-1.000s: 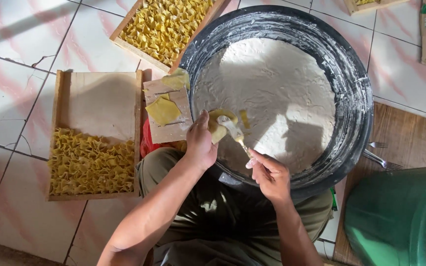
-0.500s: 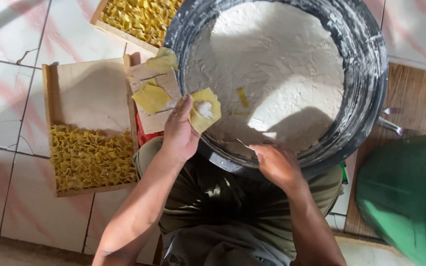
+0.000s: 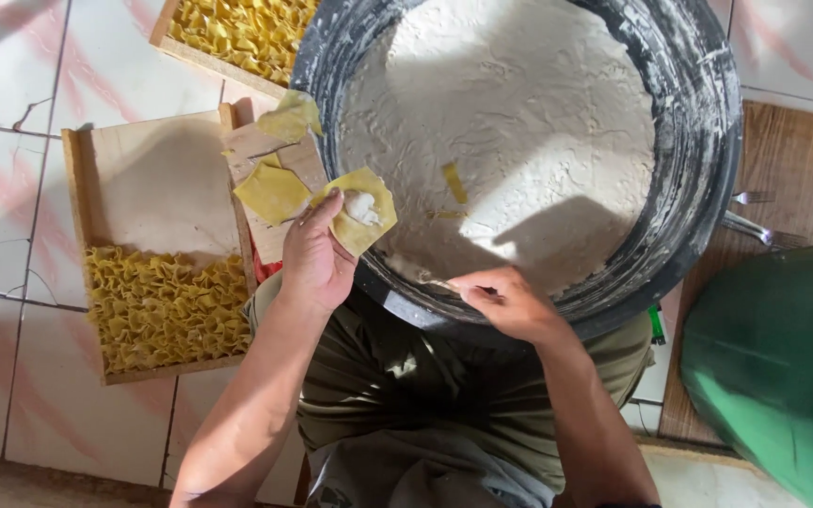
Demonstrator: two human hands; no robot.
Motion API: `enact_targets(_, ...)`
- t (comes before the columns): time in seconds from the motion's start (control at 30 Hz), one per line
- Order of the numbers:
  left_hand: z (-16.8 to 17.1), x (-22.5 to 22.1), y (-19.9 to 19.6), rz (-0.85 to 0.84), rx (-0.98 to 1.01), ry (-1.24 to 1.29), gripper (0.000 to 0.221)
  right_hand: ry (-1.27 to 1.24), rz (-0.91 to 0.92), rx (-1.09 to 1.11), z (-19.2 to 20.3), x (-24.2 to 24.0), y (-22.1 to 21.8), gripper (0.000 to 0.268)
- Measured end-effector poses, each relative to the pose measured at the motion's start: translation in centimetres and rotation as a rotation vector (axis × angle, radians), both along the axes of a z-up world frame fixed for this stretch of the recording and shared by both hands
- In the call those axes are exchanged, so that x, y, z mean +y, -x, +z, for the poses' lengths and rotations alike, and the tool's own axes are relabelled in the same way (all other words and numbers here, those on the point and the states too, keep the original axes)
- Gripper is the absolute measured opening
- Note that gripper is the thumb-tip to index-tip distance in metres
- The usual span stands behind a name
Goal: The person scoops a white filling from a large metal bowl using a fork and places it onto square yellow dough sheets. They fold the dough over the filling to form small dumplings and place them into a wooden tray. The process is repeated continuously.
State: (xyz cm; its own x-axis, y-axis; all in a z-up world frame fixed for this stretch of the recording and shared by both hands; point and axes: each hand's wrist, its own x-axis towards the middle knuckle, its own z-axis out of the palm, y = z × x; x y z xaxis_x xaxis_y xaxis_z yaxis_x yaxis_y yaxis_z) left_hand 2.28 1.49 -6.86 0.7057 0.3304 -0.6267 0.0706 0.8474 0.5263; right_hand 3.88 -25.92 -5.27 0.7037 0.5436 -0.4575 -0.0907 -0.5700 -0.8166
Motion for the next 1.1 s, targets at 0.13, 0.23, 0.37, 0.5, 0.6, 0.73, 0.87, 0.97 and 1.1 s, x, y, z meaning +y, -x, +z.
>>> enact_targets(0.13,2.2,-0.2,0.3,0.030,0.013,-0.003,0.033,-0.082,-0.134,0.019,3.0,-0.2,0.7,0.029)
enact_targets(0.23,3.6,-1.0,0.6,-0.016,0.029,0.022,0.036,-0.179,-0.367,0.034,1.9,-0.2,2.7,0.029)
enact_targets(0.37,3.4,-3.1,0.4,-0.075,-0.039,0.070,0.035,-0.594,-0.294,-0.577,0.6,2.2,3.3,0.031)
enact_targets(0.5,4.3,-3.8,0.3,-0.060,-0.035,0.203,0.036,-0.638,-0.241,-0.726,-1.0,3.2,1.8,0.028)
enact_targets(0.6,3.5,-2.5,-0.1,-0.005,-0.068,0.214,0.037,-0.601,-0.259,-0.650,-0.1,1.3,2.1,0.028)
enact_targets(0.73,5.8,-1.6,0.5,-0.035,-0.070,0.174,0.036,-0.526,-0.379,-0.560,0.9,0.6,1.7,0.029)
enact_targets(0.87,4.5,-2.9,1.0,-0.210,-0.064,0.136,0.031,-0.445,-0.415,-0.622,2.6,2.9,0.1,0.020)
enact_targets(0.97,4.5,-3.8,1.4,-0.336,-0.074,0.084,0.031,-0.641,-0.358,-0.531,3.8,4.5,-0.7,0.017)
enact_targets(1.1,7.4,-3.5,2.5,-0.514,-0.117,0.052,0.029,-0.802,-0.309,-0.354,3.8,4.8,-0.7,0.013)
